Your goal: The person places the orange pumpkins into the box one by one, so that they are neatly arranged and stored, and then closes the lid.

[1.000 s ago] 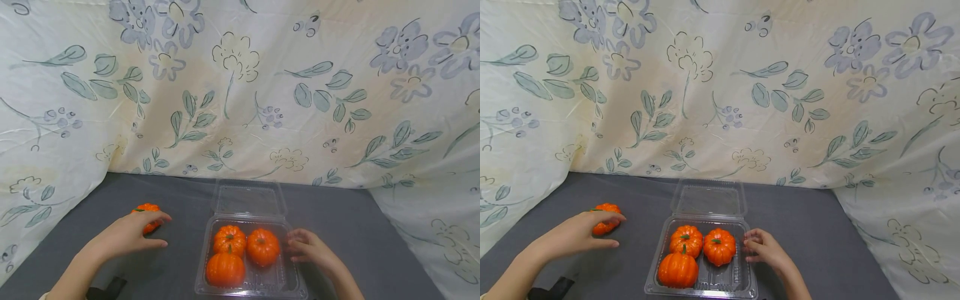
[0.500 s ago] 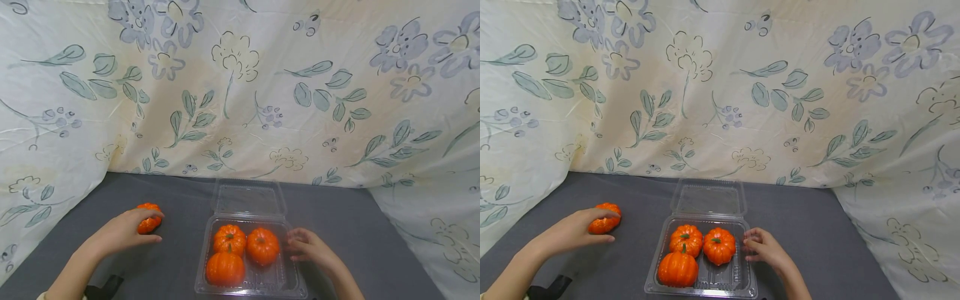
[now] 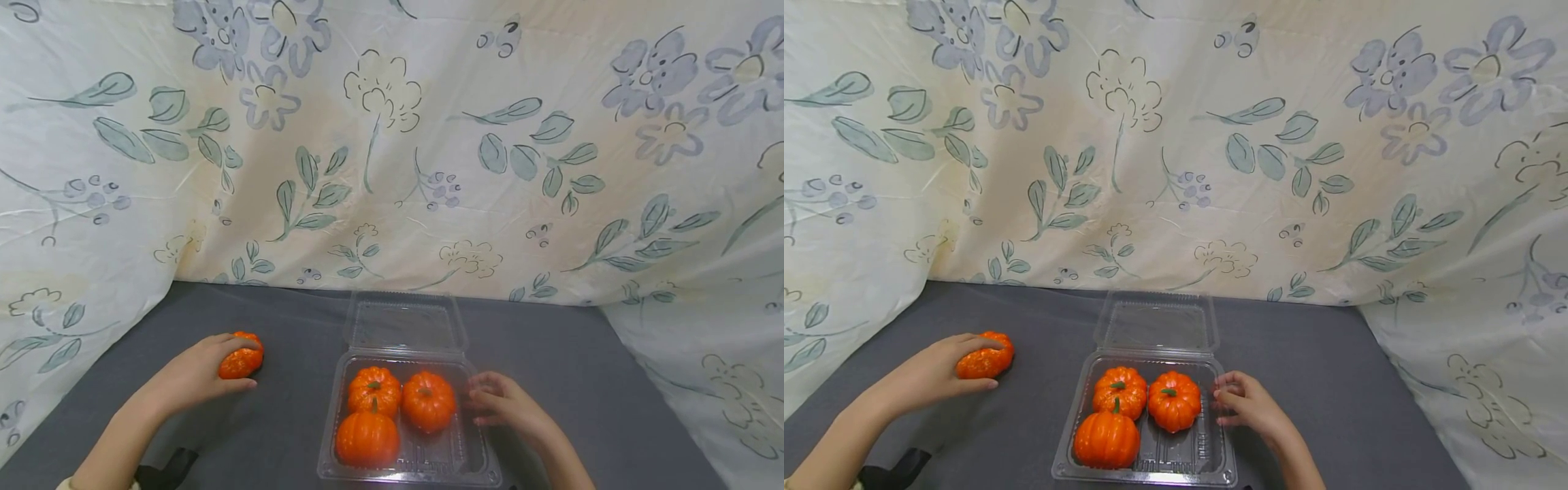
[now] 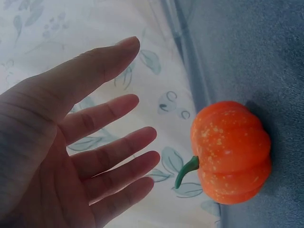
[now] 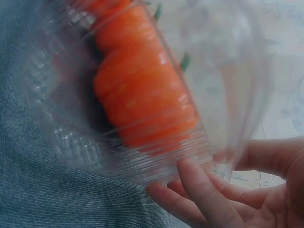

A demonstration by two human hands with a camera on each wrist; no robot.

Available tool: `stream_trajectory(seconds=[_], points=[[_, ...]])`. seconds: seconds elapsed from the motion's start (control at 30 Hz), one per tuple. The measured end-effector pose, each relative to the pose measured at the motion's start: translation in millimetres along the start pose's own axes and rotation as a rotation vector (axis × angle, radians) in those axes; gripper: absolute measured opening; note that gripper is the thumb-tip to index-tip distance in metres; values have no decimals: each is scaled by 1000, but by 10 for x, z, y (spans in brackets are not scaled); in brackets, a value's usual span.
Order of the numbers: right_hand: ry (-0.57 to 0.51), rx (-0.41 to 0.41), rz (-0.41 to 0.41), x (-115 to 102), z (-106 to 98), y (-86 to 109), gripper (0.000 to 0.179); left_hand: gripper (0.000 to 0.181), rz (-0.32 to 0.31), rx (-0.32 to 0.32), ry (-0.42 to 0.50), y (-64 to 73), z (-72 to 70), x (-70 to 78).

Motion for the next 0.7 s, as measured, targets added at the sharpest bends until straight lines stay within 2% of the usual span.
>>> stream_trajectory(seconds=[0.27,0.53,0.7], points=[[4,3,6,-3,7,0,42,63,-2,42,-24,-1,25,-65],[3,-2,-1,-7,8,-2,41,61,-13,37,-11,-32,89,-173],[12,10,6,-6,-3,-3,42,60,-17,78,-23,-35,81,-195]])
Point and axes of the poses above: each hand's wrist, its own y-axis away from the middle knuckle, its own z-axis out of the palm, x = y × z, the point moved 10 cm from there along -y, towards the middle knuckle, and after that the axes turned 3 degrees about -y, right-handed, at the moved point
